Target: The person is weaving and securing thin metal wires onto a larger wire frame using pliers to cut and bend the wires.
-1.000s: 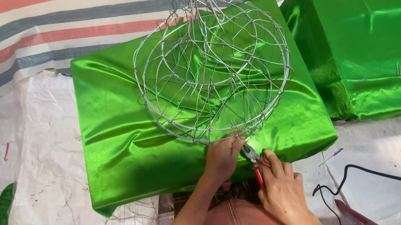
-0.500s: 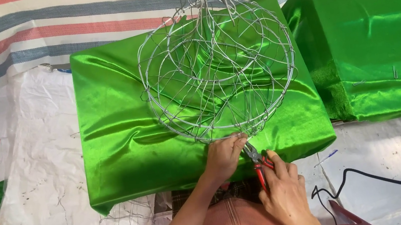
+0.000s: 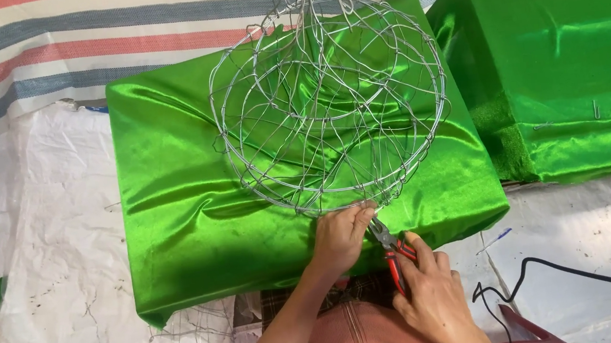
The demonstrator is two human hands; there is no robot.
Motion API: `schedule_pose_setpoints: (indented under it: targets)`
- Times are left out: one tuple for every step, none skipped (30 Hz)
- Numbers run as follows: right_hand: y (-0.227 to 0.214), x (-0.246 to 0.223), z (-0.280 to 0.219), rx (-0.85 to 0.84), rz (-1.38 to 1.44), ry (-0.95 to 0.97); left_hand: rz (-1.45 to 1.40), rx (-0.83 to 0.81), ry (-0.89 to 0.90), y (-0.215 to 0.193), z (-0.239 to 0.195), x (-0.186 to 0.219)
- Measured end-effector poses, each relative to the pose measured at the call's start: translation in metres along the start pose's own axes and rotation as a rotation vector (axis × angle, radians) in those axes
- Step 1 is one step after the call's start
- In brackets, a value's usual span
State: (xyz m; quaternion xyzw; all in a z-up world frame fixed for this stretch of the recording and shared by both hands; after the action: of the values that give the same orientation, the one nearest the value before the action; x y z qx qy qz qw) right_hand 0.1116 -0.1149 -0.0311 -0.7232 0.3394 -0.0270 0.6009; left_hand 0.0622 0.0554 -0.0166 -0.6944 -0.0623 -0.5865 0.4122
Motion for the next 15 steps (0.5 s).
schedule_pose_setpoints:
  targets:
    - [0.002,0.001,0.0,0.0,0.0,0.0,0.0,0.001,0.0,0.0,0.0,0.0]
    - [0.002,0.002,-0.001,0.014,0.015,0.009,0.002,0.006,0.019,0.0,0.0,0.001]
    - [0.003,0.004,-0.001,0.026,0.03,0.017,0.004,0.012,0.036,-0.001,0.0,0.002]
    - [0.004,0.005,-0.002,0.026,0.03,0.017,0.004,0.012,0.036,0.0,-0.001,0.001]
    - [0.004,0.006,-0.002,0.031,0.045,0.031,0.007,0.012,0.043,0.0,-0.001,0.0]
    - [0.005,0.008,-0.003,0.035,0.061,0.046,0.011,0.012,0.05,0.001,-0.001,0.0]
    - [0.005,0.008,-0.003,0.037,0.061,0.046,0.011,0.012,0.052,0.001,-0.001,0.001]
    - [0.006,0.008,-0.003,0.035,0.064,0.049,0.024,0.021,0.06,0.0,-0.001,0.002]
    - [0.007,0.008,-0.003,0.033,0.067,0.054,0.036,0.028,0.069,0.0,-0.001,0.004]
    - [0.006,0.007,-0.003,0.034,0.068,0.057,0.035,0.025,0.07,0.005,-0.001,-0.004]
    - [0.003,0.006,-0.003,0.048,0.063,0.054,0.057,0.021,0.078,0.011,-0.002,-0.01]
    - [0.0,0.004,-0.004,0.062,0.059,0.052,0.079,0.016,0.087,0.017,-0.003,-0.017]
    - [-0.003,0.003,-0.003,0.061,0.059,0.053,0.079,0.014,0.087,0.016,-0.004,-0.015]
    - [-0.01,0.0,-0.002,0.094,0.006,0.039,0.101,0.015,0.081,0.015,-0.005,-0.014]
    - [-0.016,-0.003,-0.002,0.128,-0.047,0.028,0.123,0.014,0.076,0.014,-0.006,-0.013]
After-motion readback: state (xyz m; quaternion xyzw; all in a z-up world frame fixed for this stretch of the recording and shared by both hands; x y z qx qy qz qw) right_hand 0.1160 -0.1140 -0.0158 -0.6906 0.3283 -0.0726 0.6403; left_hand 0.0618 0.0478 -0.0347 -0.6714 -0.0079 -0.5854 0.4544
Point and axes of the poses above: each hand's wrist, its own z-axis towards the middle knuckle, its own y-axis out of the palm, x = y × z, the point moved 9 cm from there along z, towards the middle knuckle, and after that the axes turned 1 degree about -y, right-handed, at the moved point
